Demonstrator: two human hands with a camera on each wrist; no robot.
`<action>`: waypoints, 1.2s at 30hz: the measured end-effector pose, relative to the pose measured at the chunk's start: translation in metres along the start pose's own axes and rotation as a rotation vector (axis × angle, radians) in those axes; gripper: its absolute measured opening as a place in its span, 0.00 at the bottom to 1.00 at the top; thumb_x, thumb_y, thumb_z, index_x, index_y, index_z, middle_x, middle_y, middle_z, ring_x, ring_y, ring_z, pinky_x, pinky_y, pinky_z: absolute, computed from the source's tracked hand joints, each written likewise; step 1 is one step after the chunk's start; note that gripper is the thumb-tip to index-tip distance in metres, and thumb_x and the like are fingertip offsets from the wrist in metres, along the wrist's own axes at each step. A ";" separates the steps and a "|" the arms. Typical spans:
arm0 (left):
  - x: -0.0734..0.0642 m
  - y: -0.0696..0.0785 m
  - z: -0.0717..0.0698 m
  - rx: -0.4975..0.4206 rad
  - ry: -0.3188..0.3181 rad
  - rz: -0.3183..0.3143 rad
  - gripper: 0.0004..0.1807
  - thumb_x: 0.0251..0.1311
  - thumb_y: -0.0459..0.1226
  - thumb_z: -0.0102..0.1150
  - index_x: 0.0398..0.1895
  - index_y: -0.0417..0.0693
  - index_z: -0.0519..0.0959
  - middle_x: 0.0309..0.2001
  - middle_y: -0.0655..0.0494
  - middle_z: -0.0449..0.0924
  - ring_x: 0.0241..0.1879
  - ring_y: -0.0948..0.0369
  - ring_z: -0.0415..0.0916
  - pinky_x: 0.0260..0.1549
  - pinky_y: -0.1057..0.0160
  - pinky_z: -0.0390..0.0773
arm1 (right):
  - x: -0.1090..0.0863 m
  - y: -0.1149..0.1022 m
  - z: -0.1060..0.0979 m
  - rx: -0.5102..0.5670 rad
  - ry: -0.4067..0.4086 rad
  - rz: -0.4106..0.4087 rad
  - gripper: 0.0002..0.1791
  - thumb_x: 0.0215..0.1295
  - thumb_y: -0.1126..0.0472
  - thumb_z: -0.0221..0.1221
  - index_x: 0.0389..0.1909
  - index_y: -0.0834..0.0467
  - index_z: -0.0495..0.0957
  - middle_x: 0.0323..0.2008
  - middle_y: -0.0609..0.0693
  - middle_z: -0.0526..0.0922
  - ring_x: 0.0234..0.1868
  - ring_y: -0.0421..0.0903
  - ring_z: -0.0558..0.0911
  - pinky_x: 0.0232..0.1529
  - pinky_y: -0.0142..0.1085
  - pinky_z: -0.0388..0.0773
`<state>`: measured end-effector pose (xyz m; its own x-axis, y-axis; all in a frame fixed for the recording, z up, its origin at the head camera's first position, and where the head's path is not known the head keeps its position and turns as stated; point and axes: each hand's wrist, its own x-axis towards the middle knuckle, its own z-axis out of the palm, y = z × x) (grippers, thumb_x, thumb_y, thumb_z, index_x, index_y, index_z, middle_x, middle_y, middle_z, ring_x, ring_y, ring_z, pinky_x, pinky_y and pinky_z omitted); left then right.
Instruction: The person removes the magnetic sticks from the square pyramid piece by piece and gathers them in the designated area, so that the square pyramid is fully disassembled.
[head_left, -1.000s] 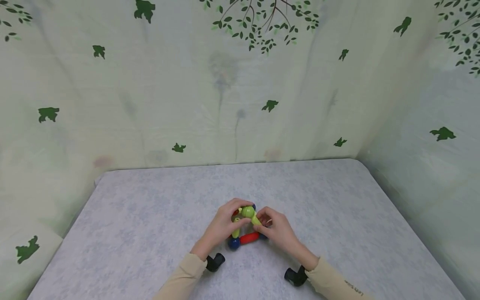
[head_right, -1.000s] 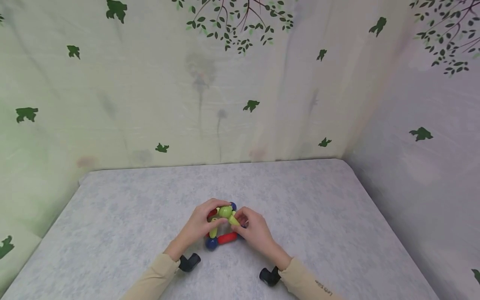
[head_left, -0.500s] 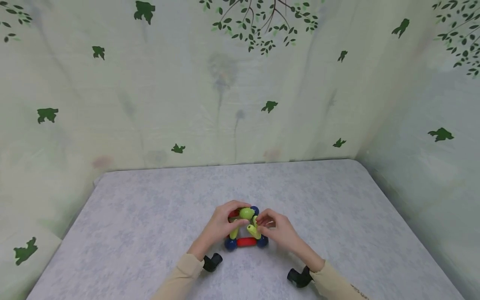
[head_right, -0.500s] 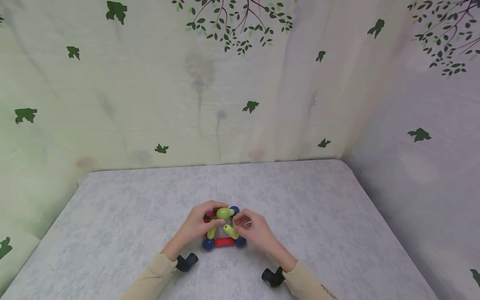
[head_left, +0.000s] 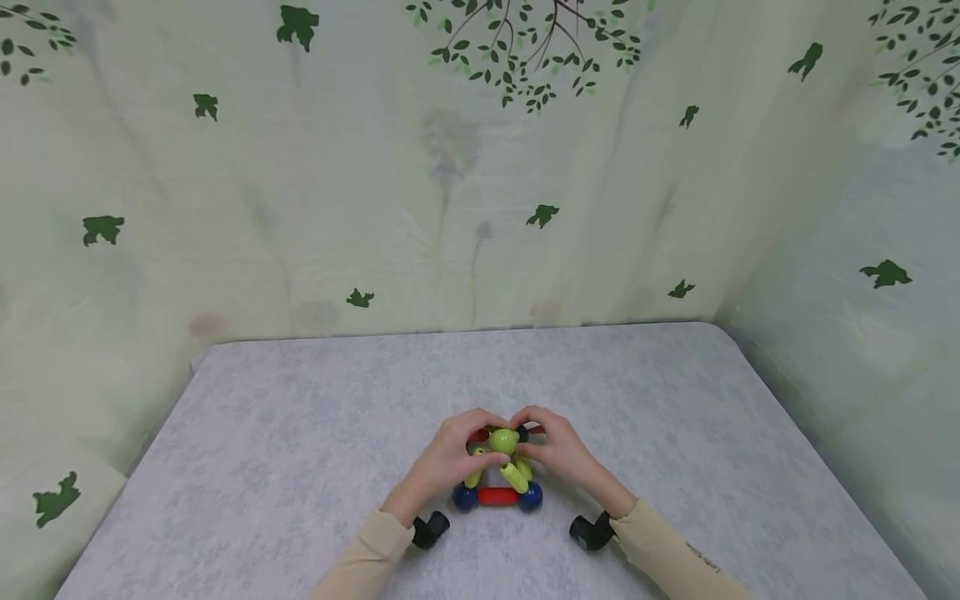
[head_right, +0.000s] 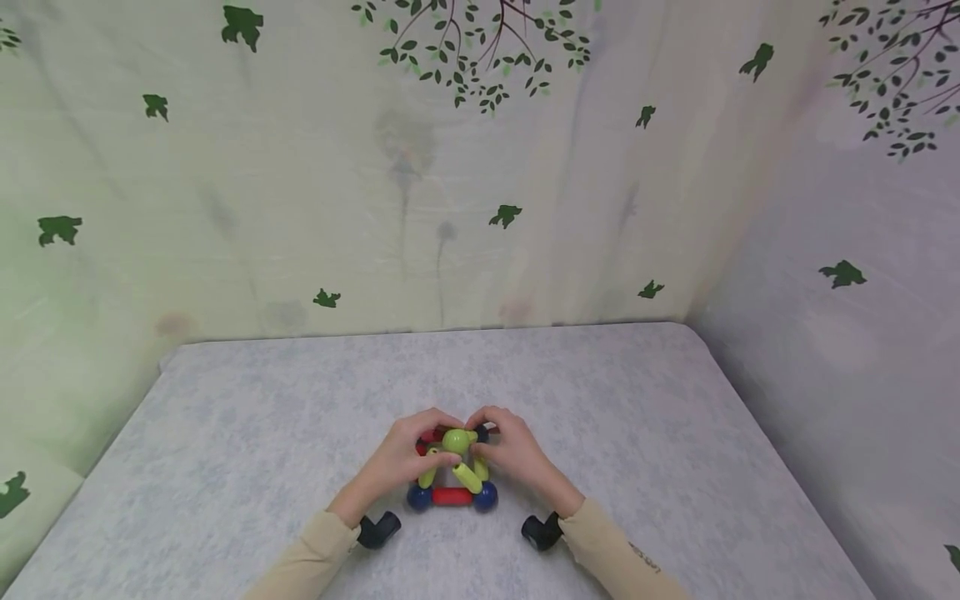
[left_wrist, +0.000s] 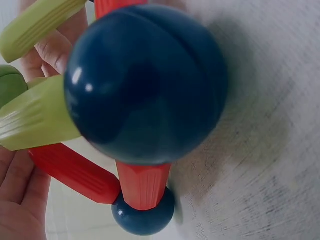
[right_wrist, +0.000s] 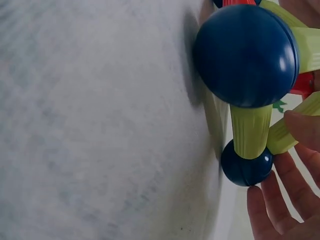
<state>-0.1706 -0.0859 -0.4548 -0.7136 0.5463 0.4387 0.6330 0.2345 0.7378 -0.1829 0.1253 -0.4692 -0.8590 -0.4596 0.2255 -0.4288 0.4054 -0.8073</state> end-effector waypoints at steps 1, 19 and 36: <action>0.000 0.005 -0.001 -0.003 -0.003 0.003 0.19 0.54 0.35 0.68 0.49 0.40 0.78 0.45 0.53 0.80 0.40 0.59 0.76 0.39 0.59 0.79 | -0.001 -0.005 -0.002 0.008 -0.010 0.003 0.13 0.58 0.71 0.64 0.43 0.60 0.77 0.43 0.52 0.79 0.49 0.54 0.77 0.51 0.51 0.74; 0.005 0.015 -0.019 -0.131 0.130 -0.159 0.19 0.57 0.27 0.63 0.53 0.32 0.75 0.48 0.42 0.78 0.48 0.50 0.77 0.50 0.50 0.75 | -0.006 0.011 -0.008 0.188 -0.078 0.094 0.16 0.61 0.75 0.58 0.50 0.65 0.76 0.49 0.56 0.78 0.54 0.54 0.76 0.55 0.45 0.72; 0.037 -0.067 -0.041 -0.123 0.190 -0.490 0.23 0.57 0.31 0.65 0.57 0.38 0.75 0.54 0.44 0.75 0.51 0.49 0.75 0.47 0.56 0.77 | 0.000 0.029 -0.010 0.306 -0.180 0.184 0.16 0.65 0.74 0.54 0.53 0.65 0.75 0.51 0.55 0.77 0.54 0.53 0.76 0.53 0.43 0.74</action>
<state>-0.2516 -0.1148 -0.4673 -0.9654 0.2391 0.1042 0.1803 0.3230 0.9291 -0.1983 0.1450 -0.4876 -0.8390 -0.5440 -0.0150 -0.1460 0.2517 -0.9567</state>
